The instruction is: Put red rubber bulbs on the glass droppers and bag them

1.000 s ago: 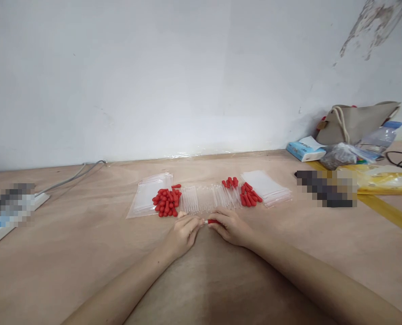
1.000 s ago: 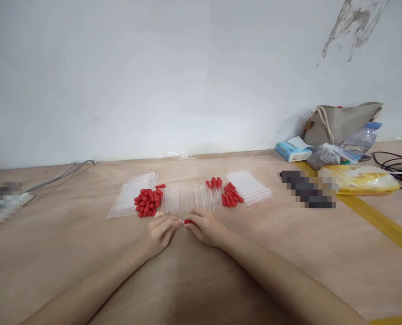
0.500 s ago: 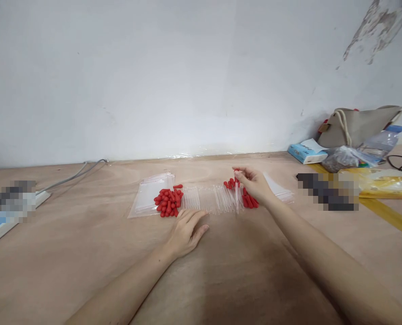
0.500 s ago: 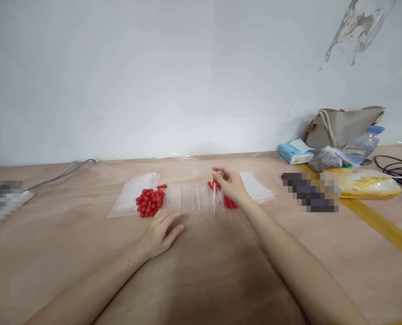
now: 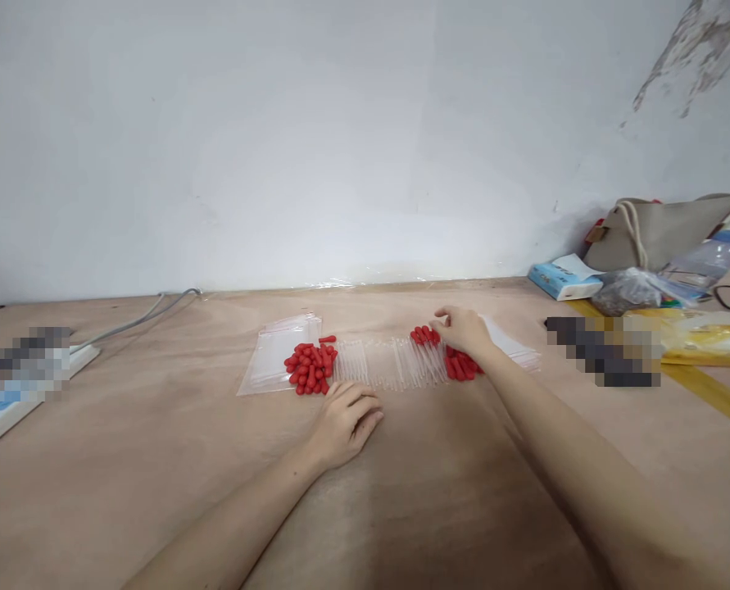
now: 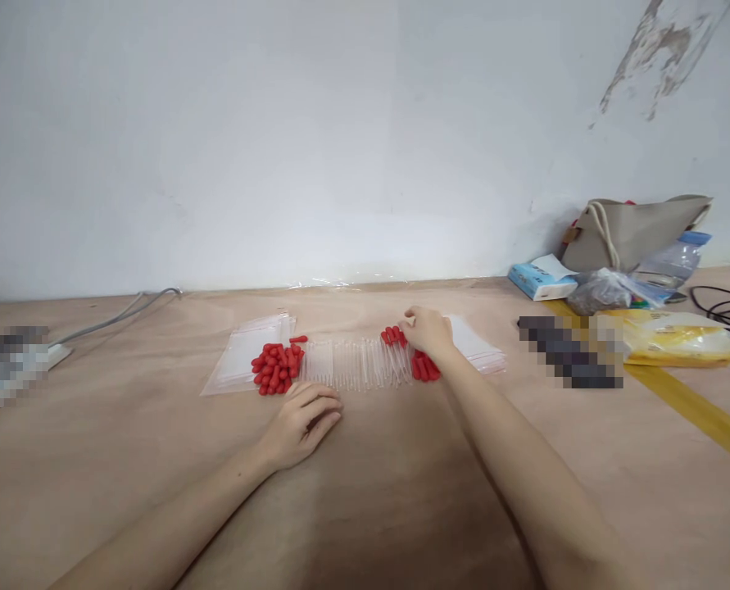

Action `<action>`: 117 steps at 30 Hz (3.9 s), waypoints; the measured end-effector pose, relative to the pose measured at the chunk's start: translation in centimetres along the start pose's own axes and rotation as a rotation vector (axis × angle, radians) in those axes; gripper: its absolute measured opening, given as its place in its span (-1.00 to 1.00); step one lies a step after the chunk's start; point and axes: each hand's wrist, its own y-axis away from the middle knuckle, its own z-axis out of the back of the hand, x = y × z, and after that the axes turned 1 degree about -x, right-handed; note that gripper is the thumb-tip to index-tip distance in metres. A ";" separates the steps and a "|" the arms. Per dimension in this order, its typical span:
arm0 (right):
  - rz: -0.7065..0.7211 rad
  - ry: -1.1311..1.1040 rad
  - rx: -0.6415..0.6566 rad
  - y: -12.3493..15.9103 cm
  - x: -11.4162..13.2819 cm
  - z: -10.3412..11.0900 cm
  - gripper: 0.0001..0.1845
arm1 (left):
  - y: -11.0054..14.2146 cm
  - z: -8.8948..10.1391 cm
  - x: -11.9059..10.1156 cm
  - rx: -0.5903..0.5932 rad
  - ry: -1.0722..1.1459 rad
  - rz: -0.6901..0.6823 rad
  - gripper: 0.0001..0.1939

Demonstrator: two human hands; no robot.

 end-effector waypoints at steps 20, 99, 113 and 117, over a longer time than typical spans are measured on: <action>-0.307 0.113 0.193 -0.3 -3.5 -0.1 -0.74 | 0.1 -0.1 -0.2 -0.045 -0.059 0.003 -0.86; 0.810 -0.587 -0.160 11.5 3.3 -4.3 -0.84 | -0.1 0.0 1.5 -0.168 -0.198 -0.208 -0.69; 0.835 -0.497 -0.105 11.4 4.0 -4.3 -0.84 | -0.3 -0.2 0.7 -0.181 -0.300 -0.202 -0.70; 0.841 -0.481 -0.080 11.3 4.0 -4.5 -0.83 | -0.3 -0.3 0.6 -0.190 -0.297 -0.204 -0.72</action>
